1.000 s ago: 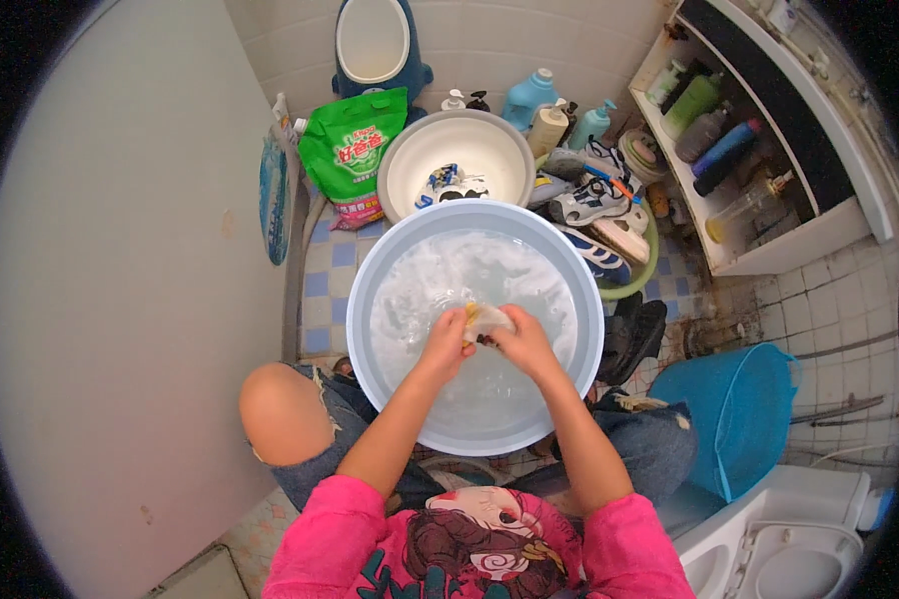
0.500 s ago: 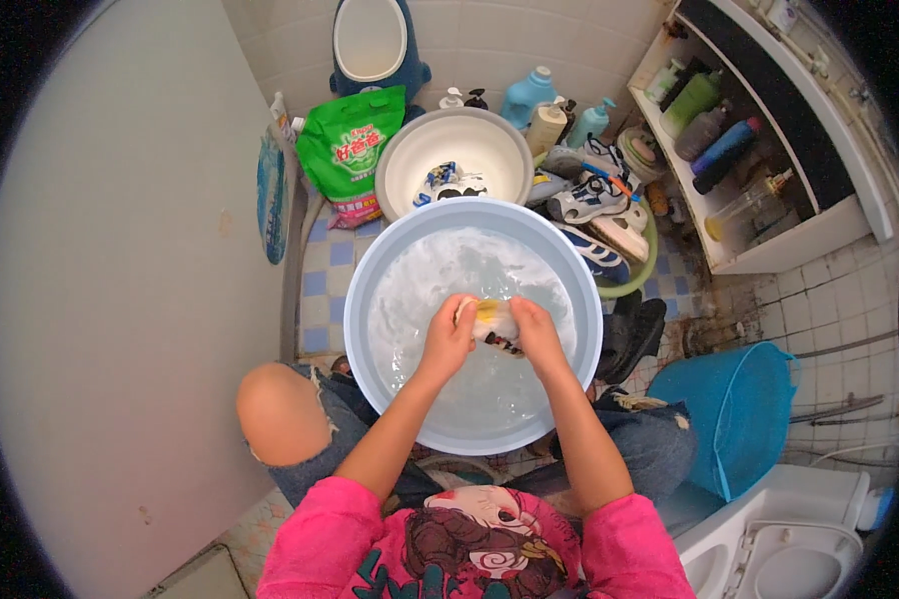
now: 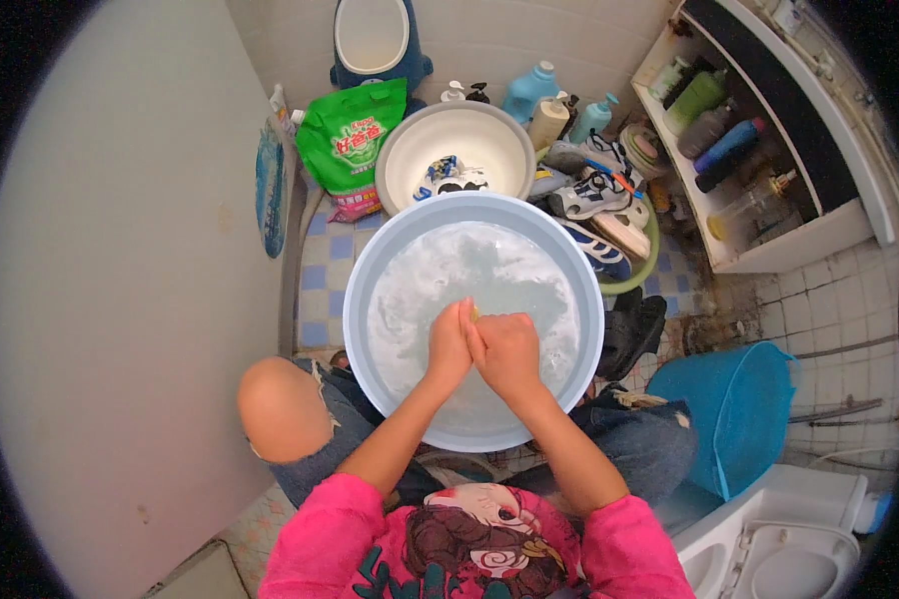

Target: The person washes socks by hand in a basin of soapy water, scrubbing them and placing them into an adjacent basin.

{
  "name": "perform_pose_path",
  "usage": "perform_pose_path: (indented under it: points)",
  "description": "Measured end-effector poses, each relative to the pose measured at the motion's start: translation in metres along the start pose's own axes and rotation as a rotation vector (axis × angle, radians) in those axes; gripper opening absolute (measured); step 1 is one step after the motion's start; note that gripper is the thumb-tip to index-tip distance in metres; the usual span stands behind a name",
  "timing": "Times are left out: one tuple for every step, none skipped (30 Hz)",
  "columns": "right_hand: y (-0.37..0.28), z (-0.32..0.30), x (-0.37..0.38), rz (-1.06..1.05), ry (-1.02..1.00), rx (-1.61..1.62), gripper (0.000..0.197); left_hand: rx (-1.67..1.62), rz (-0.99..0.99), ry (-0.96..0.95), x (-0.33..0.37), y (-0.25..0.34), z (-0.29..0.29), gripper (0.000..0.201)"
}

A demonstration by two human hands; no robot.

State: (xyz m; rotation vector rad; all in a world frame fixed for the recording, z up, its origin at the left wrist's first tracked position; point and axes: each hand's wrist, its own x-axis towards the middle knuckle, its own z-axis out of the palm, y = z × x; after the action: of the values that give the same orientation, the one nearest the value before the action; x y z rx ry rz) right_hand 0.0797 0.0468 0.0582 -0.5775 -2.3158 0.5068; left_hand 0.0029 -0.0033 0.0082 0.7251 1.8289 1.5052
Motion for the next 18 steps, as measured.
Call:
perform_pose_path:
  points:
    - [0.001, 0.000, -0.001, 0.052, 0.009, 0.069, 0.026, 0.039, 0.089, 0.052, -0.003, 0.000, 0.002, 0.029]
    - [0.009, 0.000, -0.002, 0.052, 0.010, 0.066, 0.026, 0.077, 0.181, 0.100, -0.006, 0.004, 0.005, 0.030]
    - [0.020, 0.001, -0.003, 0.275, -0.018, 0.053, 0.028, 0.099, 0.274, 0.102, -0.009, 0.003, 0.009, 0.029]
    - [0.027, 0.003, -0.005, 0.498, -0.046, 0.040, 0.030, 0.101, 0.276, 0.102, -0.010, 0.003, 0.009, 0.029]
    - [0.024, 0.003, -0.006, 0.498, -0.045, 0.041, 0.030, 0.089, 0.229, 0.066, -0.011, 0.004, 0.010, 0.029]
    - [0.020, 0.001, -0.007, 0.386, -0.046, 0.097, 0.029, 0.077, 0.181, 0.030, -0.011, 0.005, 0.010, 0.028]
    - [0.015, 0.000, -0.007, 0.274, -0.046, 0.152, 0.028, 0.077, 0.182, 0.029, -0.005, 0.003, 0.006, 0.028]
    - [0.010, 0.000, -0.007, 0.273, -0.048, 0.150, 0.028, 0.048, 0.050, -0.003, 0.003, 0.003, -0.001, 0.028]
    - [0.005, 0.001, -0.006, 0.276, -0.061, 0.127, 0.029, 0.019, -0.081, -0.035, 0.007, 0.003, -0.004, 0.028]
    - [0.003, 0.001, -0.006, 0.278, -0.074, 0.103, 0.029, 0.017, -0.082, -0.034, 0.004, 0.003, 0.000, 0.028]
    - [0.010, 0.002, -0.007, 0.280, -0.076, 0.107, 0.029, 0.079, 0.100, 0.034, -0.003, 0.007, 0.005, 0.030]
    - [0.021, 0.001, -0.006, 0.432, -0.093, 0.075, 0.029, 0.138, 0.287, 0.098, -0.008, 0.009, 0.010, 0.032]
    - [0.029, 0.001, -0.007, 0.583, -0.109, 0.042, 0.029, 0.137, 0.289, 0.094, -0.009, 0.006, 0.014, 0.032]
    - [0.024, 0.002, -0.006, 0.584, -0.109, 0.044, 0.029, 0.084, 0.276, 0.111, -0.009, 0.003, 0.015, 0.032]
    - [0.016, 0.003, -0.008, 0.459, -0.066, 0.098, 0.030, 0.031, 0.264, 0.129, -0.009, 0.001, 0.015, 0.033]
    - [0.008, 0.003, -0.007, 0.335, -0.024, 0.151, 0.031, 0.033, 0.263, 0.130, -0.004, -0.003, 0.009, 0.033]
    - [-0.001, -0.001, -0.004, 0.290, -0.140, 0.104, 0.030, 0.042, 0.078, 0.057, 0.003, -0.001, 0.001, 0.033]
    - [0.005, 0.001, -0.006, 0.290, -0.141, 0.102, 0.030, 0.051, -0.107, -0.015, 0.007, 0.001, -0.002, 0.033]
